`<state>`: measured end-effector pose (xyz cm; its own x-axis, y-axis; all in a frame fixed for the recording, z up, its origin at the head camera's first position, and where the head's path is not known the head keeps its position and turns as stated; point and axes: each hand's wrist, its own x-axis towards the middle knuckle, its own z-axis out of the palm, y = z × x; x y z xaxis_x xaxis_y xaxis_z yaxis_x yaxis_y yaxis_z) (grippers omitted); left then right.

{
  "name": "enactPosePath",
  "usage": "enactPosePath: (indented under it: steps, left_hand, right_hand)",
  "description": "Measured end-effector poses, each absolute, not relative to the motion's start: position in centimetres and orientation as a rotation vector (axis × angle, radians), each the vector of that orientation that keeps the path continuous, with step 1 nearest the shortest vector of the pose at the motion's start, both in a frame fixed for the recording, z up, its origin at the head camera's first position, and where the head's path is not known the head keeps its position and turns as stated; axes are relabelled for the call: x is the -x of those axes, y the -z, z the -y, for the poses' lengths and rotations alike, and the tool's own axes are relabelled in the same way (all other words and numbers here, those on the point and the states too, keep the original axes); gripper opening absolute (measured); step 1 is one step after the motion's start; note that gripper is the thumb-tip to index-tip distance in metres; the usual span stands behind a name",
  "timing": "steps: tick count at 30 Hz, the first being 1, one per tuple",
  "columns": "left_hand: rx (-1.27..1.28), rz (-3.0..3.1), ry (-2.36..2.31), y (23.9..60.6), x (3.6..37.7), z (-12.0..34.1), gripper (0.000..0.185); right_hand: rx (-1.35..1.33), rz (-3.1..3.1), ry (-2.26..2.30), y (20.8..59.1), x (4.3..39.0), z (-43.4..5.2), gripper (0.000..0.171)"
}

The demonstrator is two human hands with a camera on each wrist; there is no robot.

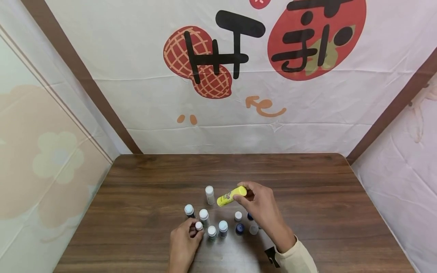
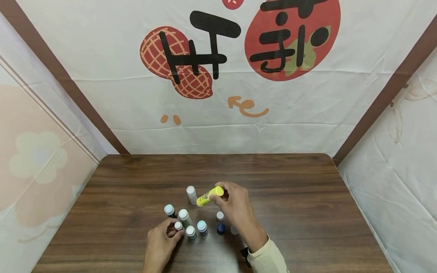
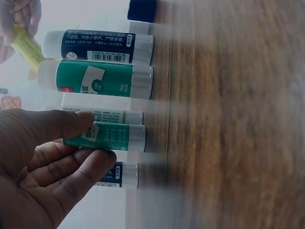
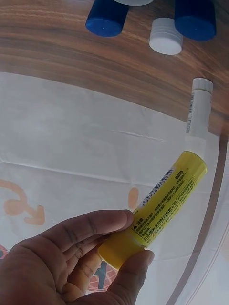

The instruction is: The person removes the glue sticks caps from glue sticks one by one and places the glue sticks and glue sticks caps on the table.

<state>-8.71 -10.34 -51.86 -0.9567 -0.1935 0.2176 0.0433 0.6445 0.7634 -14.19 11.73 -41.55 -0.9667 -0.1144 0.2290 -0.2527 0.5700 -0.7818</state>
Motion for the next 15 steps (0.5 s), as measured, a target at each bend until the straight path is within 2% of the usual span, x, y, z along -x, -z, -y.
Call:
enactPosePath:
  steps: [7, 15]
  left_hand:
    - [-0.125, 2.622, 1.123, 50.8, 8.2, 10.4, 0.039]
    - [-0.026, 2.487, 0.91, 46.8, 6.6, 10.7, 0.045]
  right_hand:
    - [-0.296, 2.663, -1.365, 41.3, 13.7, -11.7, 0.03]
    - [-0.276, 2.645, -1.44, 41.0, 13.3, -11.4, 0.027]
